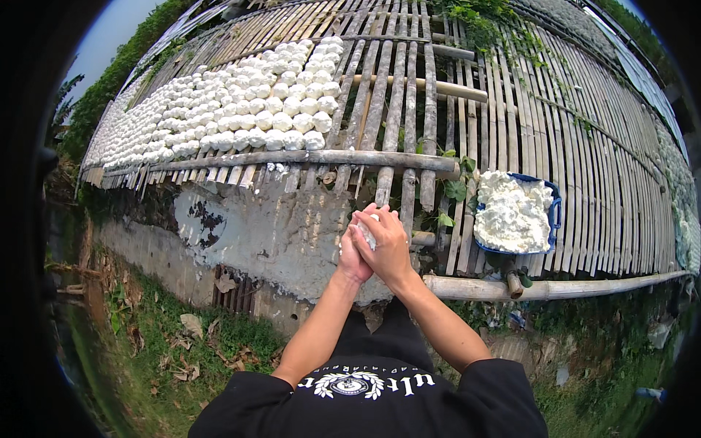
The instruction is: The person repeatedly scoops a white dough-like material from a blue tray, rolls it into a ball with both hands, and places it on a bamboo drying rack. The process is repeated continuously, adding to a growing array of white balls on the rack.
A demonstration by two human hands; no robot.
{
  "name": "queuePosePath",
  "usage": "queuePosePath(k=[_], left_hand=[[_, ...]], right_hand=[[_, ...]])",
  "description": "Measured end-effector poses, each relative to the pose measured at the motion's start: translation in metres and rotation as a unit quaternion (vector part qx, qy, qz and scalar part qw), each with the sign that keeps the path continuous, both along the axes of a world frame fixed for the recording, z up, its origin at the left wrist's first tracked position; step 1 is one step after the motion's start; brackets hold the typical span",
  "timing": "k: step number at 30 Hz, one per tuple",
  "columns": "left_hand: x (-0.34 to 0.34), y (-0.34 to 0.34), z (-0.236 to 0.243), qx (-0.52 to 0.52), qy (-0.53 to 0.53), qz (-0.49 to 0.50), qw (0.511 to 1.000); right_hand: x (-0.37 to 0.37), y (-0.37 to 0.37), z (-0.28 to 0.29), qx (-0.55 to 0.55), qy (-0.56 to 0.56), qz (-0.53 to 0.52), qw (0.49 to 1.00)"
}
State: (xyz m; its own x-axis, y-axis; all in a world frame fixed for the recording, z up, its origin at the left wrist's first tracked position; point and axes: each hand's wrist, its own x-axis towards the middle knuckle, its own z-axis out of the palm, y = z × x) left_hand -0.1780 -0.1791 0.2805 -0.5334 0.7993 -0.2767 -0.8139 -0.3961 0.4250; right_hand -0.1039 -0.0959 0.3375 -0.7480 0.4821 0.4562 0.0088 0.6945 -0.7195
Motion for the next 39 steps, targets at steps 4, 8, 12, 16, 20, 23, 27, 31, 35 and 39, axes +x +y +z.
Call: queuePosePath(k=[4, 8, 12, 16, 20, 23, 27, 31, 35, 39], left_hand=[[-0.036, -0.040, 0.008, 0.057, -0.138, -0.123, 0.981], [-0.046, -0.054, 0.005, -0.012, -0.084, -0.086, 0.993], [-0.052, -0.067, 0.000, 0.058, -0.137, -0.105, 0.983], [-0.059, -0.077, 0.002, 0.008, -0.084, -0.142, 0.986], [-0.056, -0.076, 0.001, 0.074, -0.068, -0.118, 0.988], [-0.055, -0.074, -0.002, 0.055, -0.151, -0.162, 0.974], [-0.047, -0.066, -0.002, 0.104, -0.141, -0.145, 0.974], [-0.034, -0.055, 0.003, 0.089, -0.080, -0.094, 0.988], [-0.035, -0.052, 0.010, 0.105, -0.123, -0.170, 0.972], [-0.036, -0.050, 0.015, 0.076, -0.056, -0.109, 0.990]], right_hand=[[-0.017, -0.016, 0.001, -0.031, 0.024, 0.095, 0.995], [-0.026, -0.046, 0.006, 0.078, 0.020, -0.012, 0.997], [-0.037, -0.065, 0.008, -0.091, -0.038, 0.044, 0.994], [-0.041, -0.071, 0.008, 0.103, 0.011, -0.007, 0.995], [-0.041, -0.068, 0.012, -0.047, -0.027, -0.042, 0.998], [-0.038, -0.061, 0.019, -0.036, -0.047, 0.059, 0.996], [-0.031, -0.058, 0.026, 0.129, 0.002, 0.013, 0.992], [-0.028, -0.055, 0.028, -0.042, -0.099, -0.004, 0.994], [-0.024, -0.048, 0.030, 0.139, -0.004, 0.065, 0.988], [-0.019, -0.048, 0.032, 0.058, 0.005, -0.045, 0.997]])
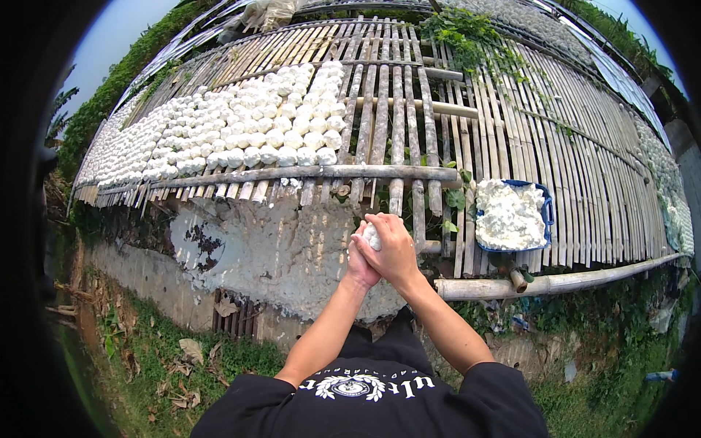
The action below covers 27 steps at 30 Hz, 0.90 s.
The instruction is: The person repeatedly scoops a white dough-like material from a blue tray, rolls it into a ball with both hands, and places it on a bamboo drying rack. The process is repeated continuously, adding to a growing array of white balls on the rack.
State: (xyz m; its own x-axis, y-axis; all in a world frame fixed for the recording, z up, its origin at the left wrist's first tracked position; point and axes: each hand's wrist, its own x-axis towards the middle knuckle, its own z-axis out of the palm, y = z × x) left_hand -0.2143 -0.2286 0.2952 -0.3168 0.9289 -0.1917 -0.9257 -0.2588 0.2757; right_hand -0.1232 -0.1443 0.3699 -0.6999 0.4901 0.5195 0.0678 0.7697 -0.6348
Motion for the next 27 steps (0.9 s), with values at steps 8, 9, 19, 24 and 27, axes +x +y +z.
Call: queuePosePath(k=[8, 9, 19, 24, 27], left_hand=[[-0.003, 0.007, 0.005, 0.015, 0.012, -0.024, 1.000], [-0.004, 0.008, 0.005, 0.016, 0.012, -0.029, 0.999], [-0.007, 0.012, 0.012, 0.006, 0.006, -0.040, 0.999], [-0.004, 0.015, -0.004, 0.005, -0.092, -0.090, 0.992], [-0.002, 0.018, -0.012, 0.103, -0.088, -0.040, 0.990]], right_hand=[[-0.002, -0.002, 0.008, 0.054, 0.025, 0.011, 0.998], [-0.003, -0.002, 0.009, 0.005, 0.013, 0.009, 1.000], [0.001, 0.004, 0.008, -0.041, -0.021, 0.021, 0.999], [0.004, 0.007, 0.011, 0.042, -0.003, 0.110, 0.993], [0.003, 0.010, 0.012, 0.046, 0.033, 0.024, 0.998]])
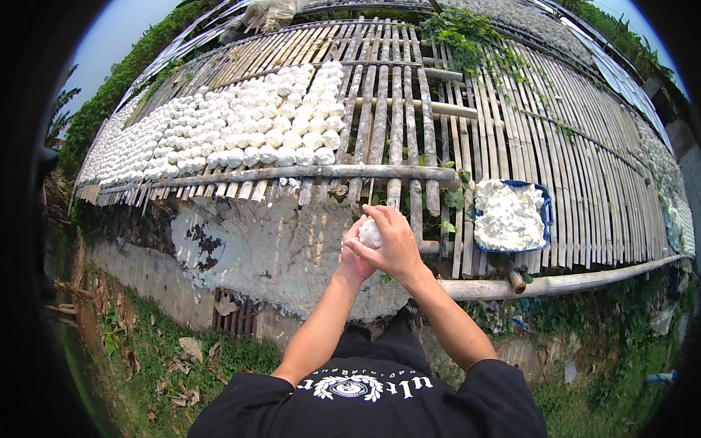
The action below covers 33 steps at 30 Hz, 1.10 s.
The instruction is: The person repeatedly scoops a white dough-like material from a blue tray, rolls it into a ball with both hands, and places it on a bamboo drying rack. The process is repeated continuously, adding to a growing array of white balls on the rack.
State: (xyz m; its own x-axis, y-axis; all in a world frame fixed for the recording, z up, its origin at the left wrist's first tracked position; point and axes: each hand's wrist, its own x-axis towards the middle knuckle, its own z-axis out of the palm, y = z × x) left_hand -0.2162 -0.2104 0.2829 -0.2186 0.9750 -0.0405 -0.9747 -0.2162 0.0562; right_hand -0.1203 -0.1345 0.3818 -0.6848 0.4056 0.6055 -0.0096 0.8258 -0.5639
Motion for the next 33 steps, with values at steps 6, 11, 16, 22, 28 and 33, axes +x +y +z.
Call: queuePosePath(k=[6, 11, 16, 22, 28, 33], left_hand=[[-0.006, -0.003, 0.009, 0.045, -0.043, -0.080, 0.995], [0.002, 0.006, 0.026, 0.001, 0.076, -0.001, 0.997], [-0.004, 0.013, 0.033, 0.013, 0.016, -0.035, 0.999], [-0.006, 0.023, 0.029, -0.024, -0.007, -0.020, 0.999], [-0.004, 0.053, 0.016, 0.015, -0.028, -0.023, 0.999], [-0.023, 0.084, 0.008, -0.049, -0.003, -0.042, 0.998]], right_hand=[[-0.002, 0.011, -0.001, -0.010, -0.042, 0.081, 0.996], [-0.002, 0.016, 0.001, -0.069, -0.113, 0.032, 0.991], [-0.006, 0.034, 0.004, 0.033, -0.023, 0.172, 0.984], [-0.012, 0.049, -0.004, 0.077, -0.064, 0.138, 0.985], [-0.018, 0.068, -0.003, 0.064, -0.067, 0.135, 0.987], [-0.023, 0.100, -0.013, 0.090, -0.088, 0.100, 0.987]])
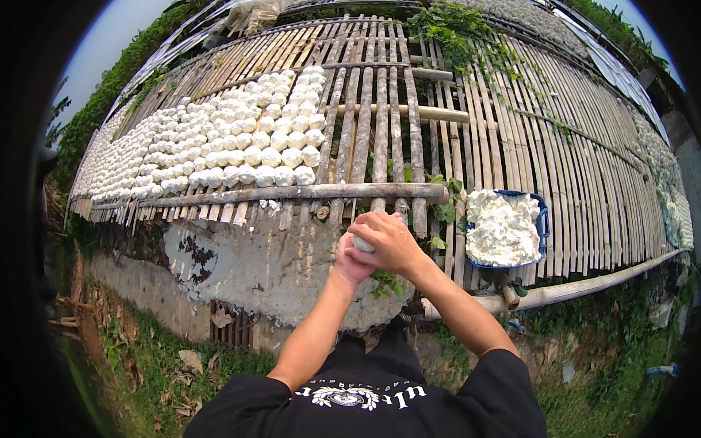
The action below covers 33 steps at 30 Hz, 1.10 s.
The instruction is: The person repeatedly scoops a white dough-like material from a blue tray, rolls it into a ball with both hands, and places it on a bamboo drying rack. The process is repeated continuously, adding to a growing array of white balls on the rack.
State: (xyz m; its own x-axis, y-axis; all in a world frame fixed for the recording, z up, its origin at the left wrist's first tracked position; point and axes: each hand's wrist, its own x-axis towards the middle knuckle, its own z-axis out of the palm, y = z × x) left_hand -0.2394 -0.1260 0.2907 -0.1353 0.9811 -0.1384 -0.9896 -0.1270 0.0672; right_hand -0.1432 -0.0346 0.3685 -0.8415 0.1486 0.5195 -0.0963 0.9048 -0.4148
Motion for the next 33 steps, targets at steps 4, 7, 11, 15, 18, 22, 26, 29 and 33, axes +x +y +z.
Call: queuePosePath(k=[4, 7, 11, 15, 18, 22, 26, 29, 33], left_hand=[[-0.039, 0.029, -0.018, -0.173, 0.086, -0.054, 0.980], [-0.098, 0.078, -0.048, -0.344, 0.692, 0.140, 0.619], [-0.169, 0.117, -0.098, -0.324, 0.883, 0.245, 0.236], [-0.182, 0.123, -0.128, -0.355, 0.889, 0.203, 0.204], [-0.174, 0.120, -0.125, -0.372, 0.895, 0.148, 0.196], [-0.175, 0.123, -0.107, -0.395, 0.891, 0.116, 0.189], [-0.180, 0.125, -0.095, -0.391, 0.891, 0.104, 0.209], [-0.181, 0.123, -0.096, -0.376, 0.894, 0.098, 0.224], [-0.178, 0.122, -0.100, -0.379, 0.895, 0.098, 0.215]], right_hand=[[-0.020, 0.039, -0.034, -0.213, -0.008, -0.056, 0.975], [-0.038, 0.075, -0.056, -0.601, -0.011, -0.158, 0.783], [-0.083, 0.136, -0.066, -0.755, -0.065, -0.141, 0.636], [-0.178, 0.190, -0.086, -0.626, -0.149, -0.125, 0.755], [-0.274, 0.232, -0.106, -0.491, -0.165, -0.105, 0.849], [-0.398, 0.275, -0.132, -0.352, -0.155, -0.077, 0.920], [-0.500, 0.296, -0.166, -0.217, -0.140, -0.095, 0.961], [-0.537, 0.302, -0.183, -0.138, -0.222, -0.084, 0.962], [-0.490, 0.281, -0.178, -0.246, -0.131, -0.103, 0.955]])
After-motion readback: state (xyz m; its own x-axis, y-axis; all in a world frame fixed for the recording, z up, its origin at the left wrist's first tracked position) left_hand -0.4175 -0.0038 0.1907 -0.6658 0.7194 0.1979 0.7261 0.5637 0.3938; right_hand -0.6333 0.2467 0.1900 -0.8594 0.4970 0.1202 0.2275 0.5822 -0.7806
